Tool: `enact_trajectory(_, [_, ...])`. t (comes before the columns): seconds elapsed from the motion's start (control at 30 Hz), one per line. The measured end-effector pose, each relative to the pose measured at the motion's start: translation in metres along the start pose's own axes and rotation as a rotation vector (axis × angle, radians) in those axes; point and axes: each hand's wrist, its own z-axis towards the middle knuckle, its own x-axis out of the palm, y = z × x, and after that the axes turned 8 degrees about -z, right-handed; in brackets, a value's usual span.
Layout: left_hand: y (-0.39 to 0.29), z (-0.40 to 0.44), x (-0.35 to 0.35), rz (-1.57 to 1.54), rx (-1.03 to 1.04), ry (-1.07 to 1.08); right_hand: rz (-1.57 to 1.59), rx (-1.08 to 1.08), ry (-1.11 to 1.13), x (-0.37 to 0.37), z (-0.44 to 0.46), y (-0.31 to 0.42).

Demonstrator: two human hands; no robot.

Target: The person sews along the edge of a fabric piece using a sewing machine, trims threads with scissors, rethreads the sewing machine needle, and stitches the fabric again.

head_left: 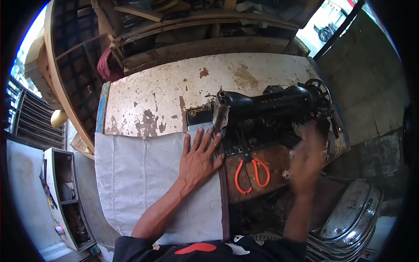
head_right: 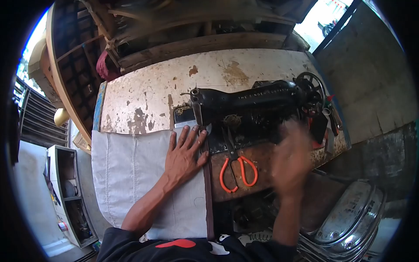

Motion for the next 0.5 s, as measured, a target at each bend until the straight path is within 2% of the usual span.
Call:
enact_trajectory(0.03, [0.001,-0.001,0.002,0.01,0.007,-0.004,-0.009,-0.409,0.197,0.016,-0.035,-0.004])
enact_trajectory(0.07, [0.001,-0.005,0.003,0.008,0.01,0.012,-0.23,-0.592,0.487,0.023,-0.077,0.01])
enact_trajectory(0.13, [0.002,-0.004,0.004,0.041,0.025,-0.002,-0.095,-0.753,0.667,0.041,-0.125,0.024])
enact_trajectory(0.27, [0.003,-0.023,-0.002,0.026,0.055,0.028,-0.018,-0.656,0.599,0.058,-0.171,0.004])
enact_trajectory(0.37, [0.002,-0.032,-0.019,0.009,0.137,0.149,0.063,-0.59,0.545,0.062,-0.178,0.001])
enact_trajectory(0.5, [0.002,-0.031,-0.026,0.032,0.126,0.207,0.075,-0.609,0.532,0.062,-0.174,0.0])
